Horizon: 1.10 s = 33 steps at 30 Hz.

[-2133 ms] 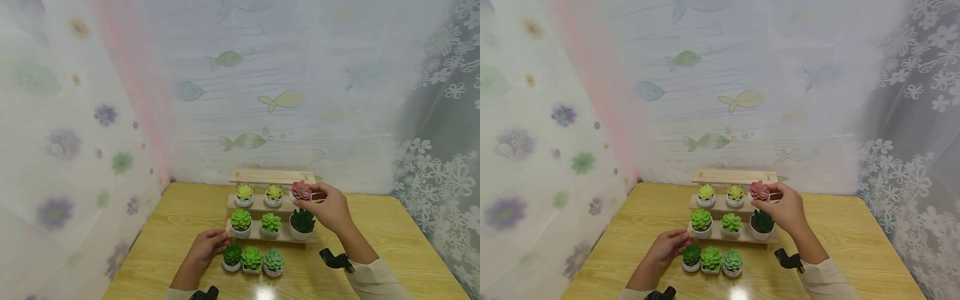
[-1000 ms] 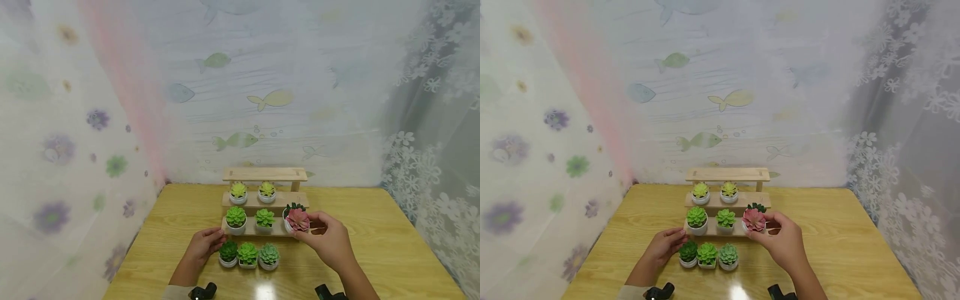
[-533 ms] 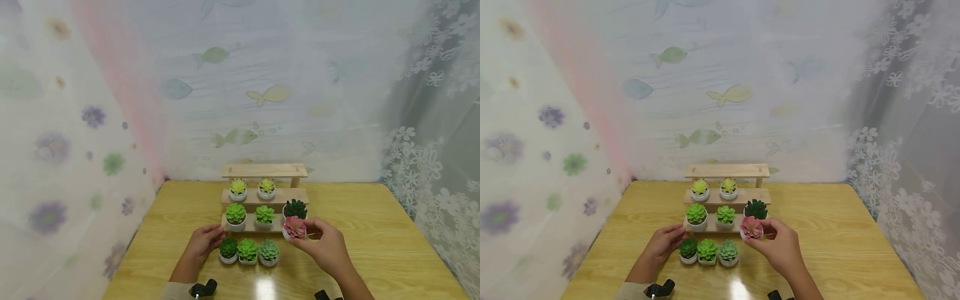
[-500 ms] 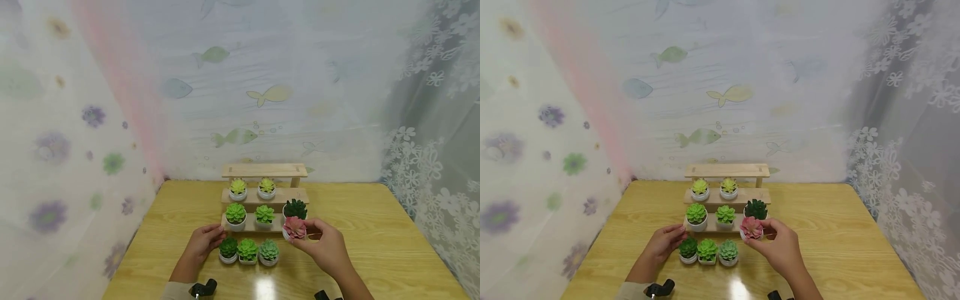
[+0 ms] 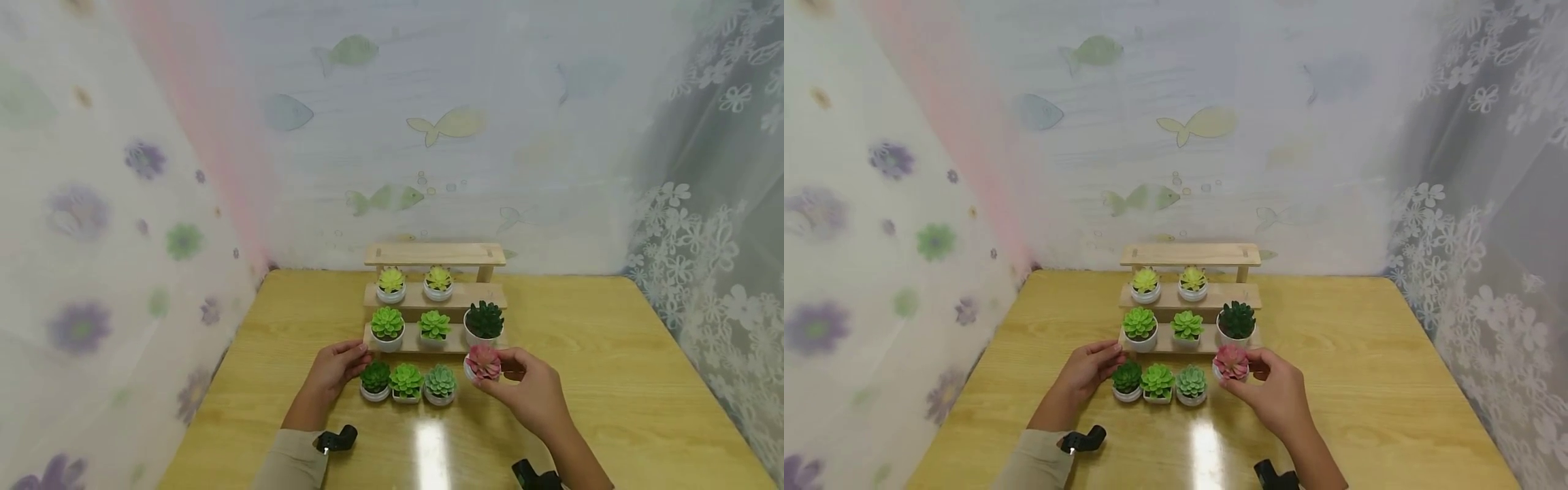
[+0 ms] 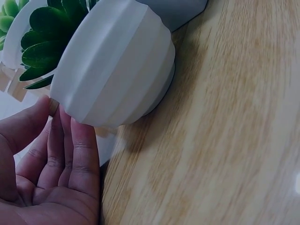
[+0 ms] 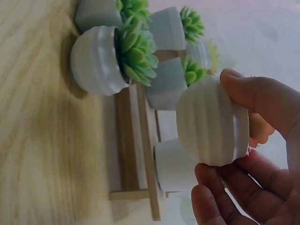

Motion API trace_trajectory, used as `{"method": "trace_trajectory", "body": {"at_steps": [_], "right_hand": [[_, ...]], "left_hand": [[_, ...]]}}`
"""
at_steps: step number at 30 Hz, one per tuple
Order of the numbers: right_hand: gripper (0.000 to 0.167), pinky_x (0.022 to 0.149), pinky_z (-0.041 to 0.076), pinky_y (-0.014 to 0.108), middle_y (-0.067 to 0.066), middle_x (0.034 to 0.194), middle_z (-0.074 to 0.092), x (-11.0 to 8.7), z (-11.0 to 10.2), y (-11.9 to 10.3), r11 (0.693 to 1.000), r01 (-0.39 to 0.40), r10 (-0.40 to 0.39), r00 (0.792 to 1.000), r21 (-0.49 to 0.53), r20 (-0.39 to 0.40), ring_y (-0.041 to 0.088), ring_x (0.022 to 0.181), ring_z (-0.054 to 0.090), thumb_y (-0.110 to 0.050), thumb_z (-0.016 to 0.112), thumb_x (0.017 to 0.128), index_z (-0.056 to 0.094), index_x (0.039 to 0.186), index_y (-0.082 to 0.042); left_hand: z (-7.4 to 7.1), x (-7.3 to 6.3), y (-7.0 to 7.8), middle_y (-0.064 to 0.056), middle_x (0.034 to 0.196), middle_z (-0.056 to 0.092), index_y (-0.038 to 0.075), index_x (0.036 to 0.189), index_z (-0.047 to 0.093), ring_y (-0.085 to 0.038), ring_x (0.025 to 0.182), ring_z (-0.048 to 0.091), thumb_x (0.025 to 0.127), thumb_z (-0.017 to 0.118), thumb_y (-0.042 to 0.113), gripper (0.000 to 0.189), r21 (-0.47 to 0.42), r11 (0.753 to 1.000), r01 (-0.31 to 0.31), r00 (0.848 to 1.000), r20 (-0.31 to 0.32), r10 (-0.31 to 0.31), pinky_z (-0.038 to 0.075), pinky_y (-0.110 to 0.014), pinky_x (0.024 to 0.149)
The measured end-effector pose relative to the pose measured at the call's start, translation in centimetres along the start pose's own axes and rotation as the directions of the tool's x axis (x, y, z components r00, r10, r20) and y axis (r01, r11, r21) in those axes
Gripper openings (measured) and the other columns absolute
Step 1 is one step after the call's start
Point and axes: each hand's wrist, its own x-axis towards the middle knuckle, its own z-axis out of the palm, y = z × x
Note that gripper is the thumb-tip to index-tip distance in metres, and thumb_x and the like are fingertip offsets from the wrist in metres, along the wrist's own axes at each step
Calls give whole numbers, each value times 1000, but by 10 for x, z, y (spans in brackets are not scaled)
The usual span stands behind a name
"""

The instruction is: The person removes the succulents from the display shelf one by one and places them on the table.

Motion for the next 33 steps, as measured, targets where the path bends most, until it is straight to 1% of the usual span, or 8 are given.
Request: {"method": "trace_trajectory", "body": {"at_steps": [3,8,15,19,23,27,31,33], "right_hand": [[56,87,60,29,-1,109,77,1,4,6,1000,-15,15,1000,0,4,17,102,73,-45,95,71,74,117,-19],[57,88,61,29,1,112,77,2,11,15,999,-34,34,999,11,19,18,105,73,-39,96,72,74,120,-18],[56,90,61,32,4,114,77,2,19,26,997,-59,57,998,51,28,21,108,73,-31,96,74,74,123,-15],[58,89,61,30,6,115,76,1,21,28,995,-82,80,996,52,45,23,109,73,-32,95,75,73,125,-12],[61,88,61,32,7,116,76,0,22,29,995,-90,88,995,38,57,24,109,73,-34,95,74,72,126,-11],[62,86,62,33,7,114,77,1,25,31,994,-103,101,993,27,63,23,105,73,-35,96,73,72,125,-11],[63,81,62,31,6,111,77,1,31,35,992,-126,124,989,23,74,19,97,74,-34,97,71,73,124,-12],[63,79,62,31,5,109,78,0,34,37,992,-126,124,989,23,76,17,93,74,-33,98,70,74,124,-11]], "left_hand": [[0,0,0,-10,100,79,-4,128,67,-15,89,75,99,72,13,35,-4,1000,1,1000,3,-1,62,-27,77],[0,1,3,-8,99,79,-5,131,65,-14,88,75,99,70,11,36,-14,1000,2,1000,5,-2,62,-26,77],[1,-1,5,-8,98,80,-6,133,64,-12,86,75,99,70,10,37,-23,1000,12,1000,10,-12,62,-25,77],[1,-3,5,-9,98,80,-6,132,64,-13,86,75,100,69,10,37,-14,1000,15,1000,6,-15,62,-26,77],[0,-3,4,-9,100,79,-5,132,65,-13,87,75,100,69,10,36,-5,1000,18,1000,0,-18,62,-26,78],[-1,-2,3,-10,101,79,-4,133,65,-13,88,75,100,69,10,35,-8,1000,18,1000,-6,-18,62,-26,78],[0,-1,3,-10,101,79,-4,133,65,-13,88,75,100,69,10,36,-8,1000,9,1000,-1,-9,62,-26,78],[0,-1,3,-9,101,79,-4,133,65,-13,88,74,100,69,10,36,-13,1000,11,1000,2,-11,62,-25,78]]}}
